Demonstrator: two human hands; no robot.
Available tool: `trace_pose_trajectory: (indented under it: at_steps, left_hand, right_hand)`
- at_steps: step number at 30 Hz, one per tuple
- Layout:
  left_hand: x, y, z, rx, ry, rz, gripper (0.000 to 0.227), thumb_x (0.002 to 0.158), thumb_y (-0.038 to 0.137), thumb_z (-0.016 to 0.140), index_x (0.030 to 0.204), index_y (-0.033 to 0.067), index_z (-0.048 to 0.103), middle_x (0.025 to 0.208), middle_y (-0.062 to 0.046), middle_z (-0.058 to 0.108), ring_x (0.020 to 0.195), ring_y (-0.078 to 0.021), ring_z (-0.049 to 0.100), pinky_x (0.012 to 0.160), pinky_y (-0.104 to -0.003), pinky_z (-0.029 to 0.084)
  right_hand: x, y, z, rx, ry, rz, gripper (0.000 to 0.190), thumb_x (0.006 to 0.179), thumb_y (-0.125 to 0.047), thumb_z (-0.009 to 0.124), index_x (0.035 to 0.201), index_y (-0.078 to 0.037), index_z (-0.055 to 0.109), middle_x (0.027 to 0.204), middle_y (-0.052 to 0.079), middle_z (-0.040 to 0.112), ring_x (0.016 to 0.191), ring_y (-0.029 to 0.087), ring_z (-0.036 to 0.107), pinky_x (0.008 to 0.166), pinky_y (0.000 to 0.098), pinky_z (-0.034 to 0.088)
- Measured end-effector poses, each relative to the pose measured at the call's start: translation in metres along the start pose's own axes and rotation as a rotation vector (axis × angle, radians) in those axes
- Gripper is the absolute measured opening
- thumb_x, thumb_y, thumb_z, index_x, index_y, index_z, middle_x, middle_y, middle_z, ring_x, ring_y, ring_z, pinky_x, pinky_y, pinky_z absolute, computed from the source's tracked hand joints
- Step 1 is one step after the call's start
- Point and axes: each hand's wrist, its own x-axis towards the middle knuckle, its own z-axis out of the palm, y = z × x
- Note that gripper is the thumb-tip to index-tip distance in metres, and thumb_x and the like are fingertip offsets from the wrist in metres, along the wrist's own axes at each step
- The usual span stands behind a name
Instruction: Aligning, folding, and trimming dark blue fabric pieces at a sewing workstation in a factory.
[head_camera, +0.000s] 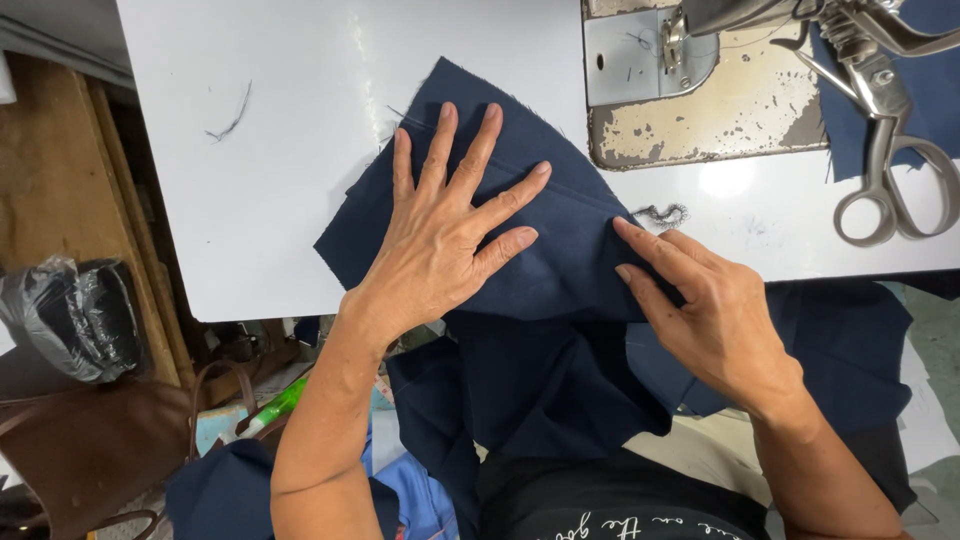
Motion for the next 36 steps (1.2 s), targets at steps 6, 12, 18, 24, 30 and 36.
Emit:
trace_pose_trajectory:
  at_steps: [6,12,18,24,30,36]
  left_hand:
    - [0.000,0.000,0.000,0.007,0.012,0.000,0.060,0.119,0.051,0.058,0.173,0.0339,0.040,0.181,-0.016,0.010,0.167,-0.0482,0.002,0.130,-0.080,0.007]
    - [-0.001,-0.001,0.000,-0.015,0.000,-0.010,0.057,0.120,0.048,0.053,0.174,0.0339,0.038,0.182,-0.014,0.009,0.168,-0.0464,0.000,0.132,-0.078,0.003]
    - [0.013,0.045,0.024,-0.129,0.349,0.241,0.041,0.108,-0.006,0.074,0.148,-0.0048,0.063,0.160,-0.021,0.057,0.151,-0.0396,0.057,0.131,-0.058,0.042]
    - [0.015,0.062,0.025,-0.129,0.343,0.217,0.030,0.107,-0.001,0.074,0.138,-0.0022,0.073,0.147,-0.015,0.070,0.139,-0.0315,0.067,0.120,-0.050,0.054]
    - [0.010,0.059,0.028,-0.048,0.293,0.240,0.038,0.111,0.012,0.078,0.147,0.0077,0.069,0.156,-0.017,0.061,0.144,-0.0371,0.063,0.124,-0.053,0.052]
    - [0.010,0.063,0.028,0.005,0.280,0.235,0.037,0.112,0.014,0.075,0.147,0.0065,0.069,0.158,-0.017,0.058,0.148,-0.0361,0.058,0.126,-0.054,0.049]
  right_hand:
    - [0.001,0.004,0.002,-0.067,-0.006,-0.036,0.048,0.107,-0.007,0.074,0.154,-0.009,0.065,0.082,0.000,0.055,0.064,0.015,0.048,0.052,0.0318,0.045]
    - [0.001,0.004,0.003,-0.347,0.045,-0.113,0.041,0.110,-0.016,0.072,0.151,-0.018,0.072,0.079,-0.006,0.058,0.052,0.014,0.047,0.038,0.0327,0.030]
    - [0.000,0.006,0.008,-0.362,0.056,-0.103,0.038,0.111,-0.019,0.068,0.149,-0.018,0.072,0.082,-0.005,0.060,0.051,0.018,0.049,0.035,0.0350,0.029]
    - [-0.025,0.006,-0.002,-0.470,0.093,-0.107,0.043,0.111,-0.030,0.077,0.152,-0.023,0.069,0.098,-0.004,0.065,0.055,0.017,0.054,0.041,0.0300,0.036]
    - [-0.058,-0.001,-0.012,-0.073,0.149,-0.084,0.034,0.102,-0.004,0.081,0.134,0.000,0.072,0.114,0.016,0.063,0.095,0.025,0.067,0.086,0.0337,0.059]
    - [-0.047,-0.026,0.003,0.030,0.135,-0.384,0.028,0.102,0.018,0.063,0.128,0.008,0.063,0.108,0.022,0.065,0.089,0.030,0.064,0.071,0.0394,0.049]
